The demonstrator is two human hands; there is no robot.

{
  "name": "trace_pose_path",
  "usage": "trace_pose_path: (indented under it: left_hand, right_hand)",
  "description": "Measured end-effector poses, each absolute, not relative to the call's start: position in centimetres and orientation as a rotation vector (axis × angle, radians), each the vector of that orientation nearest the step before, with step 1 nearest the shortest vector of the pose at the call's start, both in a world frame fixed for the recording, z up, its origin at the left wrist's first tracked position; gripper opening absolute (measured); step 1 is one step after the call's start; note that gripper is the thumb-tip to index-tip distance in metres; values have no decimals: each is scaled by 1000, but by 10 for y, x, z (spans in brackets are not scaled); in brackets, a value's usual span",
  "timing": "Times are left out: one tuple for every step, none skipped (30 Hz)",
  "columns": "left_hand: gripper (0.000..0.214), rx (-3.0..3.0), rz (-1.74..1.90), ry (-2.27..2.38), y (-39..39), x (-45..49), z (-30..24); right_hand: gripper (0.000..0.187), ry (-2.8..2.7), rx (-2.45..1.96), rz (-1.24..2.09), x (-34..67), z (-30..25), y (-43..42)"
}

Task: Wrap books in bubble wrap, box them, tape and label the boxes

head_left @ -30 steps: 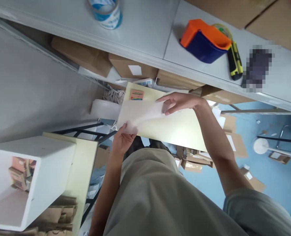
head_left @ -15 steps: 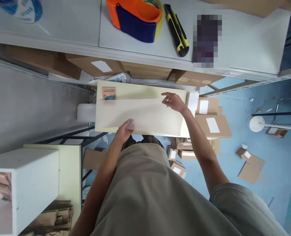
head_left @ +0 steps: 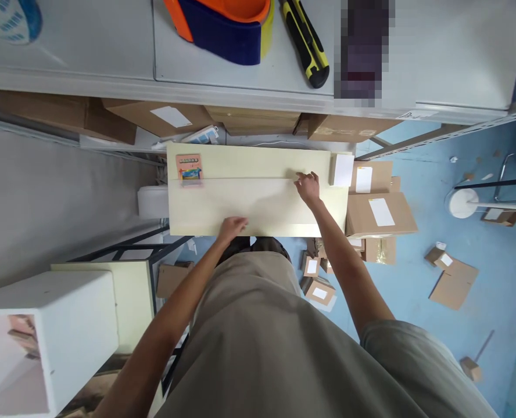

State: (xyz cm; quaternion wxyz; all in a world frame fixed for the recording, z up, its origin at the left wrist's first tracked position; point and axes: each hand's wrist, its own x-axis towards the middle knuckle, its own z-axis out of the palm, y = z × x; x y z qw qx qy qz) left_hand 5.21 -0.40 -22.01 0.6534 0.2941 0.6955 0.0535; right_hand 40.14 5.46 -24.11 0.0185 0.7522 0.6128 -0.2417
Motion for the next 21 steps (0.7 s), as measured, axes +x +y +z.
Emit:
trace_pose_path:
  left_hand:
    - [26, 777, 184, 1629, 4, 37, -222]
    - [33, 971, 268, 1681, 13, 22, -225]
    - [42, 1177, 315, 1688, 21, 8, -229]
    - [49, 1318, 313, 1658, 28, -5, -235]
    - [53, 1436, 300, 1617, 33, -17, -241]
    - [55, 1499, 271, 1572, 36, -25, -247]
    - [56, 1533, 247, 1534, 37, -31, -252]
    - [56, 1556, 235, 1507, 36, -33, -256]
    - [57, 1572, 232, 1487, 34, -34, -258]
    - [58, 1584, 236, 1472, 32, -34, -259]
    - [59, 1591, 241, 1453, 29, -32, -258]
    - [59, 1594, 247, 1428, 28, -30, -257]
    - [59, 1594, 252, 1400, 27, -29, -254]
    - [57, 1591, 255, 1373, 28, -29, -252]
    - [54, 1586, 252, 1346, 30, -30, -249]
    - [50, 1575, 247, 1321, 35, -33, -246]
    - [45, 1551, 247, 1312, 42, -38, -244]
    - [40, 1515, 260, 1333, 52, -44, -241]
    - [36, 1477, 292, 1388, 64, -51, -239]
    - [32, 1446, 341, 1475, 78, -59, -237]
    - [31, 1417, 398, 1588, 94, -66, -235]
  right_hand:
    - [47, 1885, 2363, -745, 400, -243, 52]
    - [47, 1871, 2392, -731, 398, -243, 50]
    - [48, 1859, 2424, -705, 395, -243, 49]
    - [49, 1851, 2458, -665, 390, -240, 48]
    - [50, 1843, 2496, -613, 384, -237, 48]
    - [52, 1833, 2534, -561, 375, -232, 47]
    - [54, 1821, 2563, -526, 364, -227, 47]
    - [56, 1809, 2576, -525, 350, -222, 46]
    - [58, 1800, 2566, -563, 333, -217, 44]
    - [60, 1801, 2528, -636, 314, -212, 40]
    - [62, 1812, 2464, -731, 294, -209, 36]
    - [63, 1833, 2376, -833, 273, -207, 30]
    - [64, 1860, 2278, -924, 254, -205, 24]
    - [65, 1878, 2183, -999, 237, -205, 17]
    - [66, 1879, 2104, -1051, 223, -206, 11]
    - [67, 1861, 2048, -1081, 213, -207, 5]
    - [67, 1832, 2014, -1094, 206, -208, 0]
    - [67, 1799, 1996, -1093, 202, -209, -4]
    - [67, 1769, 1989, -1087, 201, -209, -6]
    - [66, 1746, 1986, -1086, 201, -210, -7]
    - [65, 1728, 1984, -1094, 202, -210, -7]
